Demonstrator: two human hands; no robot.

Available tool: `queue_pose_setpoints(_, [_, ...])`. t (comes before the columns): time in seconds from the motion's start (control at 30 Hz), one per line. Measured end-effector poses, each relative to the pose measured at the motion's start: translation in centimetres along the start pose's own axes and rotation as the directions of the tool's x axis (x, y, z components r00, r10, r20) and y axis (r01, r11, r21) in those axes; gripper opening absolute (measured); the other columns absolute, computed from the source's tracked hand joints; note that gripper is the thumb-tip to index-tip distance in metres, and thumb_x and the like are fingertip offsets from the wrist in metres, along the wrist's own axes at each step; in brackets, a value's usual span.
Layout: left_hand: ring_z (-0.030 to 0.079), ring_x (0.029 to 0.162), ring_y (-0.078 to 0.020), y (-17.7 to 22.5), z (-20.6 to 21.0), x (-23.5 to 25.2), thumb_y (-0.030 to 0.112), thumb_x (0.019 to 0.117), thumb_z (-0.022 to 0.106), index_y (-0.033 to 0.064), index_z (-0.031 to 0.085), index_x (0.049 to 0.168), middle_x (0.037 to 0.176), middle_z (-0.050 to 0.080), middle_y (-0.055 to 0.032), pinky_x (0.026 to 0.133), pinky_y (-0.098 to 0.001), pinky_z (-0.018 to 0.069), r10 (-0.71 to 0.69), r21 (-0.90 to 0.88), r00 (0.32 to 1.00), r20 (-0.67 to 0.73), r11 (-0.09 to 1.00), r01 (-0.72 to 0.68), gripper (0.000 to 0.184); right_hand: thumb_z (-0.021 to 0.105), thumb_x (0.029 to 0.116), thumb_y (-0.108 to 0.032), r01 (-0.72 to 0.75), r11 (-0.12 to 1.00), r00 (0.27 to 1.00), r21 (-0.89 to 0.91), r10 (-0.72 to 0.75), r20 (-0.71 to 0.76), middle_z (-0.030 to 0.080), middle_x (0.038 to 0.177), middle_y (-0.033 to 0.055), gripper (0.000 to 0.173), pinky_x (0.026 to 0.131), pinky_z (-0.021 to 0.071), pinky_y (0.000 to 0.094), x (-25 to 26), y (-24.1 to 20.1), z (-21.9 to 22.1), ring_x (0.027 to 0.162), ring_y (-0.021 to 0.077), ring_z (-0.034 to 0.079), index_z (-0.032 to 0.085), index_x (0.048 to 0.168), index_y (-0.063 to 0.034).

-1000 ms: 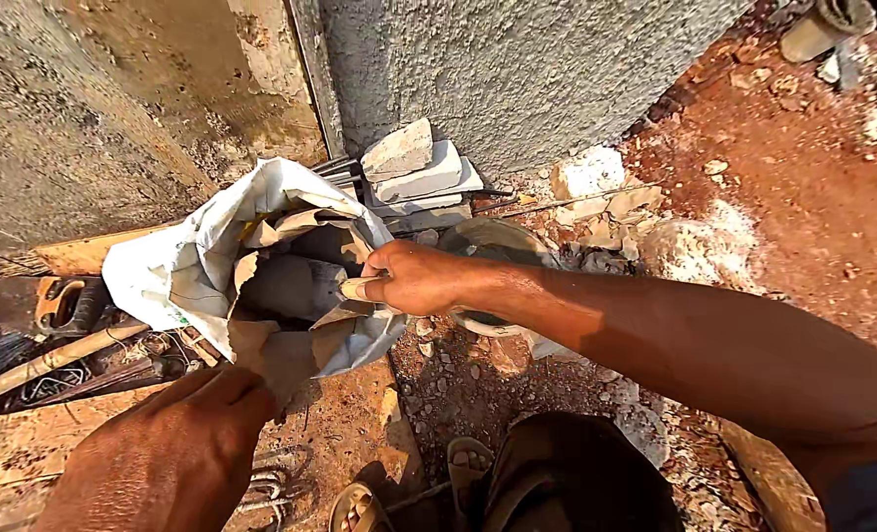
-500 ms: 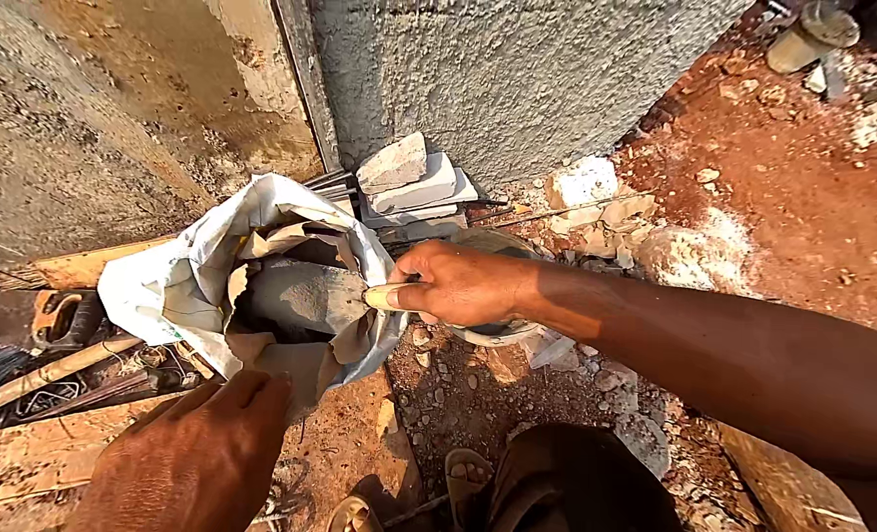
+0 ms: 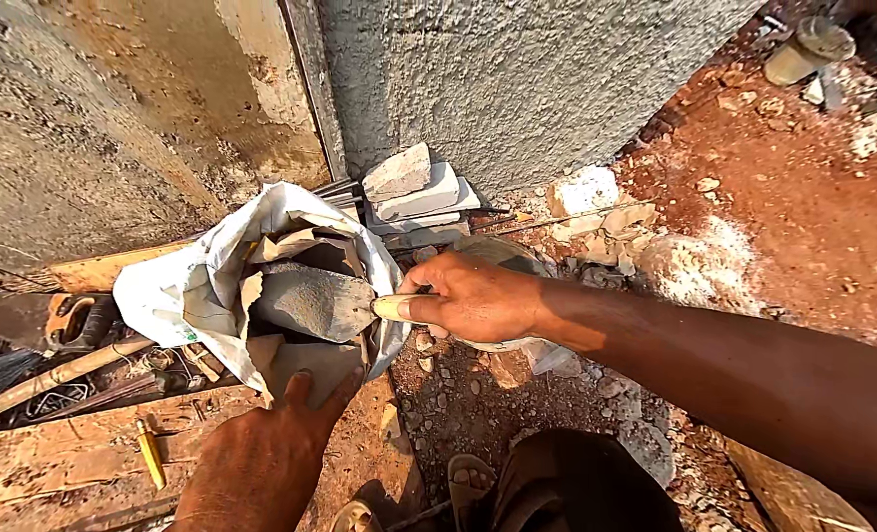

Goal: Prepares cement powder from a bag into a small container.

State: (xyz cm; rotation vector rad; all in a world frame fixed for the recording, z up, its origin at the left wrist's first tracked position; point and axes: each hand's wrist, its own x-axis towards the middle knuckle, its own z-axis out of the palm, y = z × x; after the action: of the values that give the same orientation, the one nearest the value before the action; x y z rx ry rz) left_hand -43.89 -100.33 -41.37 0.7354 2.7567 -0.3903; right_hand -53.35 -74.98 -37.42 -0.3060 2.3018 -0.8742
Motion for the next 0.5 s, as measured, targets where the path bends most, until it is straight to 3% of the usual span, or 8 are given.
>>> queue_pose_setpoints(0.27, [0.065,0.062,-0.0365,0.0,-0.3,-0.6,0.010,0.0972,0.056,0.0521,0.032,0.157,0.111,0.065,-0.0251,0.053,-0.0467,0.0510,-0.026,-0.005,0.998,0.061,1.000,0.026,0.077,0.055,0.1081,-0.032,-0.012,1.000,1.000,0.020,0.012,0.012,0.062,0.069,0.0019,0.028,0.051,0.0494,0.0221,-3.0,-0.1,-0.6,0.053,0.0072,0.056,0.070,0.116,-0.0092])
queue_pose_setpoints(0.5, [0.066,0.064,-0.0381,0.0,-0.5,-1.0,0.016,0.0975,0.056,0.0487,0.035,0.157,0.107,0.066,-0.0257,0.052,-0.0482,0.0509,-0.014,-0.007,0.999,0.045,1.000,0.014,0.071,0.057,0.1071,-0.026,0.059,0.997,0.998,0.049,-0.058,-0.031,0.066,0.073,0.0020,0.023,0.053,0.0535,0.0233,-6.0,1.3,-1.8,0.057,0.0074,0.061,0.070,0.117,-0.0103])
